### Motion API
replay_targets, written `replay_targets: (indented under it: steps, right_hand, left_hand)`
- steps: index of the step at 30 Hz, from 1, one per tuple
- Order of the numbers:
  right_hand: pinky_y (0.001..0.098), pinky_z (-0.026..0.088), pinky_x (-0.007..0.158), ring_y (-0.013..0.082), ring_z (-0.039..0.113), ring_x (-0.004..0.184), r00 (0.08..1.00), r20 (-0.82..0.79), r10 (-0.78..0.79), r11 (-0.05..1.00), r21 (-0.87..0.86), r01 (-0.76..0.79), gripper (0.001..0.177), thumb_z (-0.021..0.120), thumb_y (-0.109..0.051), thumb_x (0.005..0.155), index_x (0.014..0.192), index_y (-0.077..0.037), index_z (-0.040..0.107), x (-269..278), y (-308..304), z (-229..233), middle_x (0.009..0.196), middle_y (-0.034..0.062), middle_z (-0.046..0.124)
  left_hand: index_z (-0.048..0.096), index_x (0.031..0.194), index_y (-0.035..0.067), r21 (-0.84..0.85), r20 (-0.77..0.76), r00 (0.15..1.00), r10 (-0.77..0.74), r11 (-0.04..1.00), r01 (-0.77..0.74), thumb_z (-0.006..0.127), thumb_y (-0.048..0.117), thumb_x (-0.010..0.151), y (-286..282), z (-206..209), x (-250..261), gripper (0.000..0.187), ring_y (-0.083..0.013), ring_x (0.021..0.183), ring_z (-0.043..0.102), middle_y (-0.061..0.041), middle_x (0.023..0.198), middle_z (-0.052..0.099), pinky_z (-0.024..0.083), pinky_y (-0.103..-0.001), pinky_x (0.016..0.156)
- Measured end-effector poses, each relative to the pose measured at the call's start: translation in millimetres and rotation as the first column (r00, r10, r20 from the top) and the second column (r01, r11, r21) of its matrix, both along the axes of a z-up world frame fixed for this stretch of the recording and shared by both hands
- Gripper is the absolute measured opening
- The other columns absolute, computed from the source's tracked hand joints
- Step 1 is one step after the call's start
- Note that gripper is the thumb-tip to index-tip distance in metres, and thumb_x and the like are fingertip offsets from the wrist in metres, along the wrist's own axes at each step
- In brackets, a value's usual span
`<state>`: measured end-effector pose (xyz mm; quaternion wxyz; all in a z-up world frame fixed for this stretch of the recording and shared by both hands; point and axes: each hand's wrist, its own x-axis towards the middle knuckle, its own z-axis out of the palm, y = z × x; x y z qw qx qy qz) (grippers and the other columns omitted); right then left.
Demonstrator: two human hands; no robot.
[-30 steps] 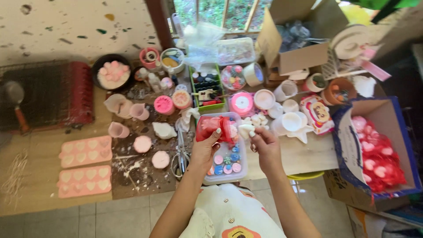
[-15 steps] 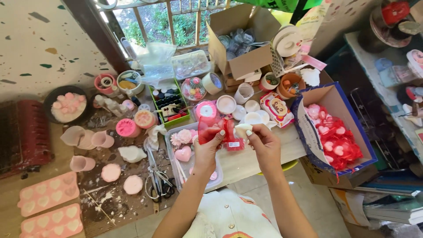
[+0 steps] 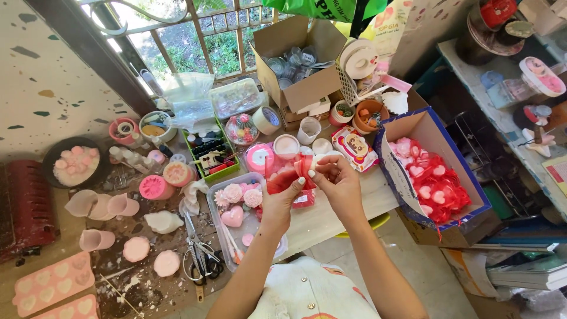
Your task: Pack heart-shaped candles into a small mesh bag.
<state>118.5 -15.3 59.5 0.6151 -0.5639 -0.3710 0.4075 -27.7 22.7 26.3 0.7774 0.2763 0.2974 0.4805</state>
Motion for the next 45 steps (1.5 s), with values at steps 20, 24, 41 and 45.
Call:
replay_targets:
  steps: [20,24,41,45]
  right_hand:
    - [0.0303,0.054,0.074,0.0144,0.068,0.08,0.619,0.63,0.47,0.838,-0.097,-0.537,0.017,0.071,-0.015,0.096,0.106,-0.002,0.07,39.3,28.0,104.9,0.089,0.0067,0.073]
    - [0.0336,0.054,0.069,0.0223,0.071,0.075,0.423,0.737,0.527,0.748,-0.166,-0.643,0.019,0.071,-0.017,0.09,0.103,-0.003,0.071,36.4,30.8,118.5,0.086,0.0121,0.072]
    - [0.0275,0.058,0.072,0.0123,0.068,0.081,0.939,-0.333,-0.083,0.996,-0.037,0.075,0.013,0.072,-0.007,0.095,0.106,-0.001,0.073,21.4,20.3,-5.3,0.094,0.0061,0.072]
    - [0.0253,0.055,0.071,0.0097,0.063,0.08,0.927,-0.373,-0.034,0.997,0.05,0.057,0.008,0.074,-0.008,0.1,0.105,-0.003,0.071,17.6,18.9,-19.9,0.09,0.0026,0.068]
  left_hand:
    - [0.061,0.133,-0.001,0.145,0.097,0.87,-0.483,0.872,0.468,0.069,0.027,0.088,51.3,-1.3,-34.0,0.054,-0.0212,0.106,0.071,-0.015,0.123,0.07,0.059,-0.034,0.092]
    - [0.065,0.127,-0.004,0.227,-0.242,0.819,-0.521,0.79,0.57,0.081,0.001,0.084,38.8,13.2,-17.8,0.047,-0.0168,0.104,0.07,-0.012,0.117,0.074,0.057,-0.032,0.092]
    - [0.051,0.126,0.003,0.201,-0.136,0.991,-0.007,0.979,0.035,0.067,0.011,0.095,2.5,47.4,18.6,0.036,-0.0142,0.083,0.072,-0.012,0.1,0.074,0.059,-0.027,0.067]
    - [0.053,0.114,0.001,0.249,-0.123,0.971,0.203,0.954,-0.168,0.055,0.025,0.108,7.7,29.1,23.7,0.025,-0.0141,0.075,0.074,-0.012,0.092,0.074,0.061,-0.026,0.061]
